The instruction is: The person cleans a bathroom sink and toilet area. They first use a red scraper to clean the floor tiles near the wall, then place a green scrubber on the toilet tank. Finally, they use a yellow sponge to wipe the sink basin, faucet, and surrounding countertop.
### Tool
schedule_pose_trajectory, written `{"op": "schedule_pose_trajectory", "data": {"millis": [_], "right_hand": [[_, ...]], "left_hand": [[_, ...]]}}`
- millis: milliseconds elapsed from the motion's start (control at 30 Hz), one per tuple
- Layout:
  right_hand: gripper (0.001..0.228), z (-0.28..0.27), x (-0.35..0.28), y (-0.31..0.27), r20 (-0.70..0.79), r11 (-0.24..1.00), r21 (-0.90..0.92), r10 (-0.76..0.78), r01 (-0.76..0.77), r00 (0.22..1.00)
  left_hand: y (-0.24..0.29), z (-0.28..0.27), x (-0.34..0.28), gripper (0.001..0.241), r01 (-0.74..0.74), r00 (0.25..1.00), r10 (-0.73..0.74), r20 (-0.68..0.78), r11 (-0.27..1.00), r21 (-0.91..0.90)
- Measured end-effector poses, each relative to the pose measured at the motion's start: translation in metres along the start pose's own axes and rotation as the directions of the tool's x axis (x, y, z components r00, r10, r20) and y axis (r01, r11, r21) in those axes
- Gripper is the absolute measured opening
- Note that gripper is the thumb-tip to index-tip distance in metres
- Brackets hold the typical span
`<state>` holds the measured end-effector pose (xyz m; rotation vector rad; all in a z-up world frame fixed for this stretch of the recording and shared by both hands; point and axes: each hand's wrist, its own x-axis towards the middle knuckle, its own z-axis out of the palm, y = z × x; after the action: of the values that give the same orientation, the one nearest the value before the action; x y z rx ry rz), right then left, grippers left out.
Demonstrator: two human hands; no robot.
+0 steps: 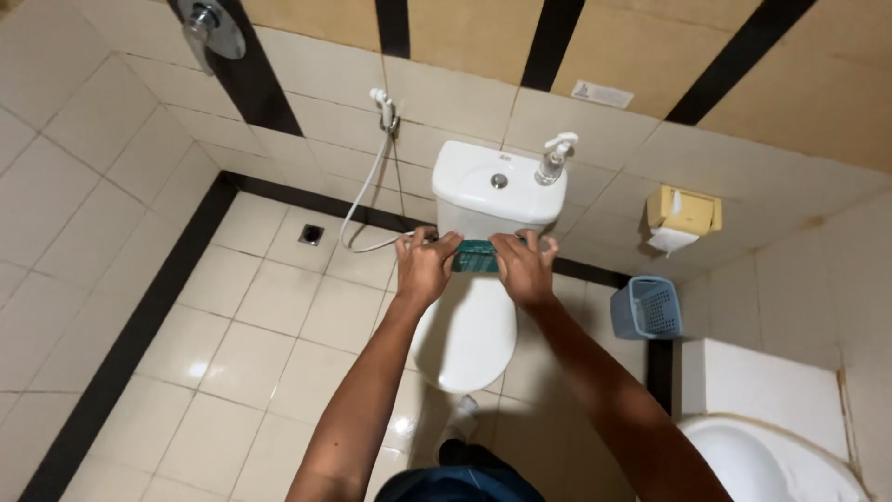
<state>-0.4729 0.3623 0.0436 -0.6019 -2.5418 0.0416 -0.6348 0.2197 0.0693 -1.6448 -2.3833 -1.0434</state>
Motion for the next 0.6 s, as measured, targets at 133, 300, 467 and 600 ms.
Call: {"op": "schedule_pose_trajectory", "data": {"millis": [133, 300, 467, 600], "right_hand": [[0.031, 0.016, 0.037, 0.018, 0.004, 1.000, -0.013, -0.018, 0.018, 1.000], [0.027, 0.036, 0.073, 0.035, -0.062, 0.999, 0.031, -0.015, 0.017, 0.998], [0.023, 0.071, 0.097, 0.048, -0.089, 0.998, 0.066, 0.006, 0.000, 0.996], [0.025, 0.110, 0.116, 0.061, -0.028, 0.997, -0.028, 0.065, -0.066, 0.997]], "left_hand": [[-0.019, 0.023, 0.034, 0.031, 0.036, 0.999, -0.036, -0.038, 0.999, 0.012], [-0.040, 0.041, 0.074, 0.032, 0.036, 0.999, -0.034, -0.036, 0.999, 0.038], [-0.063, 0.051, 0.109, 0.043, 0.029, 0.999, -0.030, 0.031, 0.999, 0.032], [-0.112, 0.096, 0.127, 0.043, 0.049, 0.992, -0.056, 0.110, 0.997, 0.059]]}}
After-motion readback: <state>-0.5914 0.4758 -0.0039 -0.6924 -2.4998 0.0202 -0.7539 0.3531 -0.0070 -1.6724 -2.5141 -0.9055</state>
